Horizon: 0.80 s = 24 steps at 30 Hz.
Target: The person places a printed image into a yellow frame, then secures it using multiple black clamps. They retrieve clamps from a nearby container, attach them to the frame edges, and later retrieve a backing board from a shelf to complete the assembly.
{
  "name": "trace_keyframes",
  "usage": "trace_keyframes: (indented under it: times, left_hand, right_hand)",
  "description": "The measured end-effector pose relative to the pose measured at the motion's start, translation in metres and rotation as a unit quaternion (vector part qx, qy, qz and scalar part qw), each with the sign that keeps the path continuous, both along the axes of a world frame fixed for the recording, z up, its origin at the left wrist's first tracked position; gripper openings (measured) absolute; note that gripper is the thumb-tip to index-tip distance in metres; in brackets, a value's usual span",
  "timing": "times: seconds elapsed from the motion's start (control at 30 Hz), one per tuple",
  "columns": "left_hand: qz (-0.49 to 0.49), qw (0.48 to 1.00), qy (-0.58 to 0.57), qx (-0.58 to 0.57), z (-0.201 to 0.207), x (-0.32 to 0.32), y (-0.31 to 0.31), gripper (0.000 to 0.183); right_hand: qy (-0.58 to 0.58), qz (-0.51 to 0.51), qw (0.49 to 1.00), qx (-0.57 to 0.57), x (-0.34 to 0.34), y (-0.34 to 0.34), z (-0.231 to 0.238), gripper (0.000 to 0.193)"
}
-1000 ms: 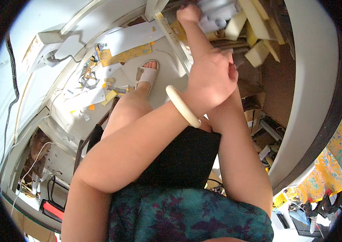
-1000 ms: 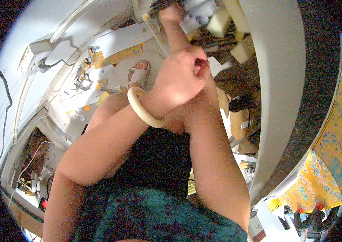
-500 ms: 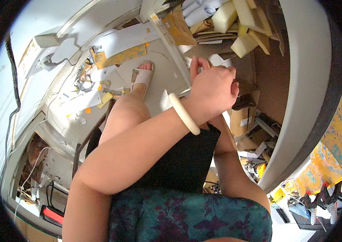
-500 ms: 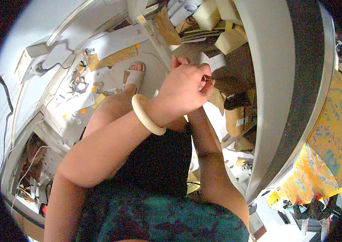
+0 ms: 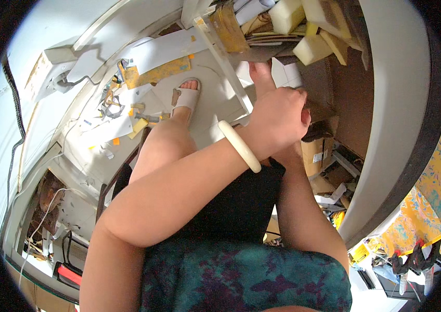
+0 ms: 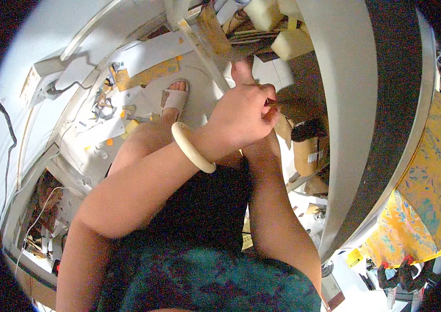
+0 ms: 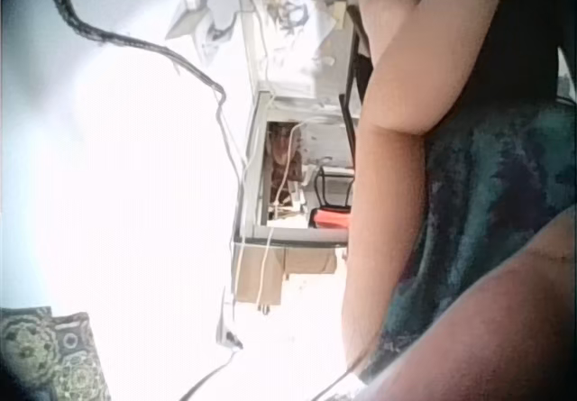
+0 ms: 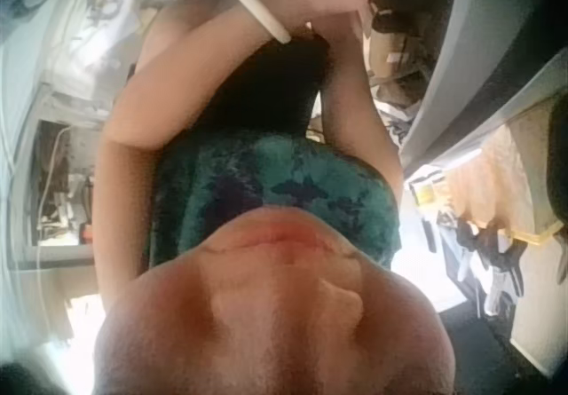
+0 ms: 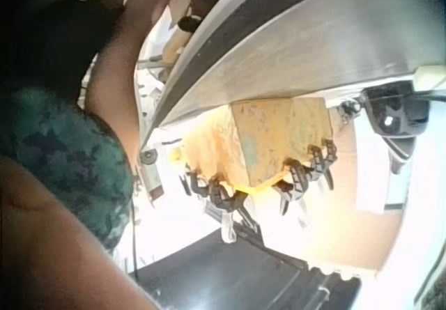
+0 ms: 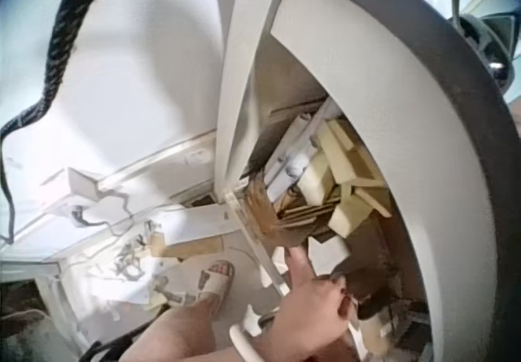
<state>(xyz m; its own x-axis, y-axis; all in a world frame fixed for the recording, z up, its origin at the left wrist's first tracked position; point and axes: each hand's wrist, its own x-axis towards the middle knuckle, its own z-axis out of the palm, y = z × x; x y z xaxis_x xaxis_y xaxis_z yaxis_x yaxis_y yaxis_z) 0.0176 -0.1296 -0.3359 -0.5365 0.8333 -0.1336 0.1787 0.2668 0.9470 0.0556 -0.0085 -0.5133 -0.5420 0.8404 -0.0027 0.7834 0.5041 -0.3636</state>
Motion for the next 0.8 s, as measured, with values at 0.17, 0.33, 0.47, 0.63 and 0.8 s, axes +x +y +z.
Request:
trace_keyframes:
  times: [0.17, 0.33, 0.47, 0.63, 0.8]
  left_hand:
    - [-0.020, 0.999, -0.026, -0.019, 0.001, 0.003, 0.003, 0.022]
    - [-0.017, 0.999, -0.011, -0.039, -0.001, -0.001, 0.001, 0.021]
    - [-0.049, 0.995, -0.028, -0.084, 0.003, 0.006, 0.004, 0.023]
    - [0.049, 0.987, -0.061, -0.139, -0.044, -0.005, 0.014, 0.039]
    - [0.173, 0.954, -0.194, -0.149, -0.065, -0.034, 0.025, 0.057]
  right_hand:
    - [0.016, -0.004, 1.000, -0.016, -0.009, 0.006, 0.004, 0.044]
    - [0.040, -0.068, 0.997, 0.005, 0.024, -0.003, 0.031, 0.049]
    - [-0.004, -0.160, 0.987, -0.032, 0.007, 0.045, 0.038, 0.058]
    - [0.099, -0.182, 0.975, -0.075, 0.007, 0.078, 0.026, 0.047]
    - [0.233, -0.244, 0.920, -0.201, 0.023, 0.052, 0.097, 0.022]
